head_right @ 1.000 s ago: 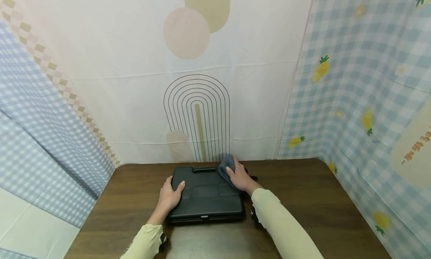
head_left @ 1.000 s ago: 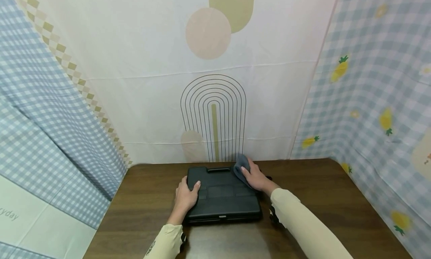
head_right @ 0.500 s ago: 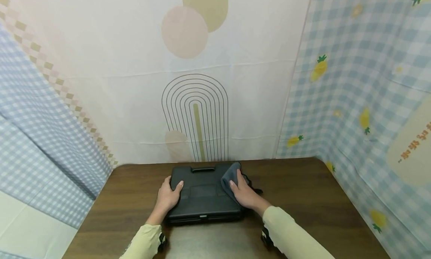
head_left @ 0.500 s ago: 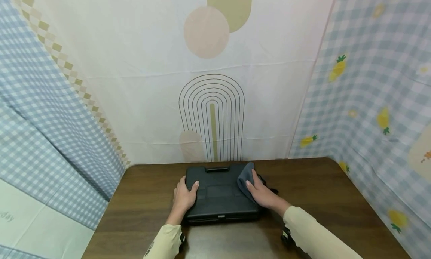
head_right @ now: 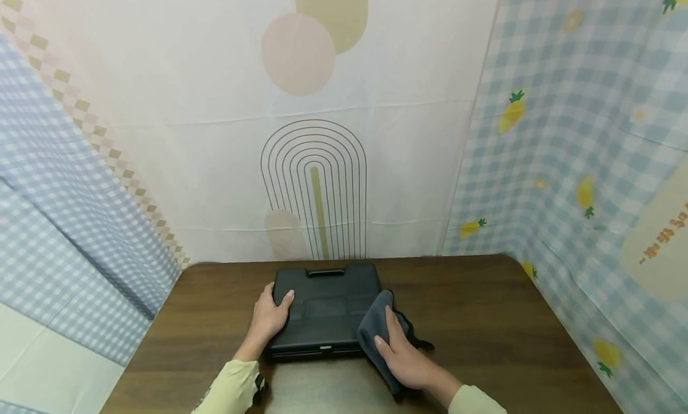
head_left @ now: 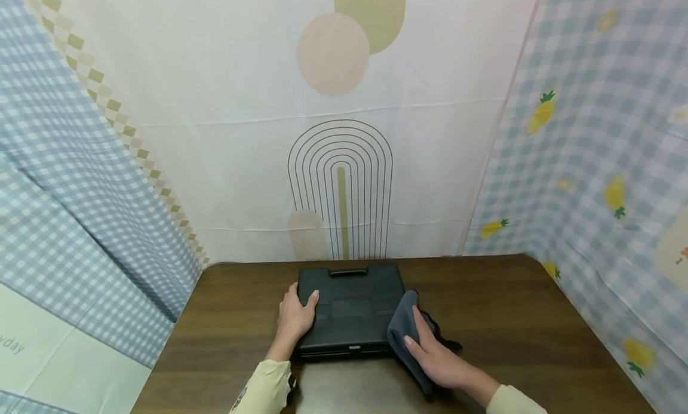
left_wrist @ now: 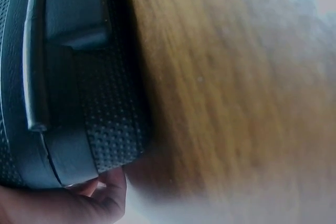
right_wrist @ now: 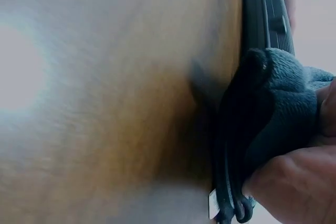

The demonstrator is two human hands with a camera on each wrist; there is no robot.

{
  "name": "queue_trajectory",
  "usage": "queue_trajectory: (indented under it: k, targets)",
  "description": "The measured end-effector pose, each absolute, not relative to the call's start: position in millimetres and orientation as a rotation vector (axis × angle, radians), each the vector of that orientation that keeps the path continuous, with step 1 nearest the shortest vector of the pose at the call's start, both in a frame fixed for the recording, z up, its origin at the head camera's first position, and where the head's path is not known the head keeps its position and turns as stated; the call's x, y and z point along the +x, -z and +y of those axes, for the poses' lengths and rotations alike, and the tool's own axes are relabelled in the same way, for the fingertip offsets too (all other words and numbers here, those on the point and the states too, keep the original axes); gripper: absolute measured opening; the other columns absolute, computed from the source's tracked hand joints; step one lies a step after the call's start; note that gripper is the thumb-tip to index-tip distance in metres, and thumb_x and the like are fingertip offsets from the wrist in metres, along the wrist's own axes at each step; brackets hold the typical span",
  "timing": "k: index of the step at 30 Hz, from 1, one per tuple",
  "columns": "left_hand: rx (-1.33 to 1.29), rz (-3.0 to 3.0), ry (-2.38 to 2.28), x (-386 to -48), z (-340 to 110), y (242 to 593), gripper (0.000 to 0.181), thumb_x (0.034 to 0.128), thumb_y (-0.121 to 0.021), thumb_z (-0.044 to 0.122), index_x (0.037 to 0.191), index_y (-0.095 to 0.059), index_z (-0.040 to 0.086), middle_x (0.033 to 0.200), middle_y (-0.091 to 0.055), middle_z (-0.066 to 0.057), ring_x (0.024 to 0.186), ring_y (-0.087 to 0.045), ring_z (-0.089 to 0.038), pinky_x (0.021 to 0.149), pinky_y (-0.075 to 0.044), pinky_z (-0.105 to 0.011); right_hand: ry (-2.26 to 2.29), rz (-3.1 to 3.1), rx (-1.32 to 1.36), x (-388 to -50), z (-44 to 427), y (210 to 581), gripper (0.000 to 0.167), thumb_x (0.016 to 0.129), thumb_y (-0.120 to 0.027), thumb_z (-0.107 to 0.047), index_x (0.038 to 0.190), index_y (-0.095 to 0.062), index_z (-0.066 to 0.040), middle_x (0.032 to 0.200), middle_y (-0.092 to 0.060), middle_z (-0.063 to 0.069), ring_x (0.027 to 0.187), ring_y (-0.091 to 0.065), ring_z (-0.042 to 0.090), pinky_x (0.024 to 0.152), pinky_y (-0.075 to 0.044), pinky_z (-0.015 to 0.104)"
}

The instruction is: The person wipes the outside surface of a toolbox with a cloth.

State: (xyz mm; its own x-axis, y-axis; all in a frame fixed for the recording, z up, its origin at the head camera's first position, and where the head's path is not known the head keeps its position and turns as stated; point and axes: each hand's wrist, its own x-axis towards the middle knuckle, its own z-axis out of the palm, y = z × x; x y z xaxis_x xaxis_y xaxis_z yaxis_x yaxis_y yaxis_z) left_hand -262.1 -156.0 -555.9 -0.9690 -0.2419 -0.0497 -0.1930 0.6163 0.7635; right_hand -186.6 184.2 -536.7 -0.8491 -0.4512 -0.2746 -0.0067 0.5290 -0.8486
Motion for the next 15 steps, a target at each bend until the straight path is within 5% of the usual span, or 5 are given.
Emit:
queue_trajectory:
  k: [15]
  targets:
    - [0.371, -2.759, 1.315, -260, -155, 553, 0.072, 0.1091, -0.058, 0.045, 0.165, -0.037, 0.005, 0.166, -0.042, -0.027, 0.153, -0.038, -0.053, 0.118, -0.039, -0.07, 1.165, 2.433, -0.351, -172, 179, 545, 0.09, 0.115, -0.044, -0.049, 0.171, 0.018, -0.016, 0.18, 0.017, 0.017, 0.168, 0.004, 0.044, 0.129, -0.016, 0.073]
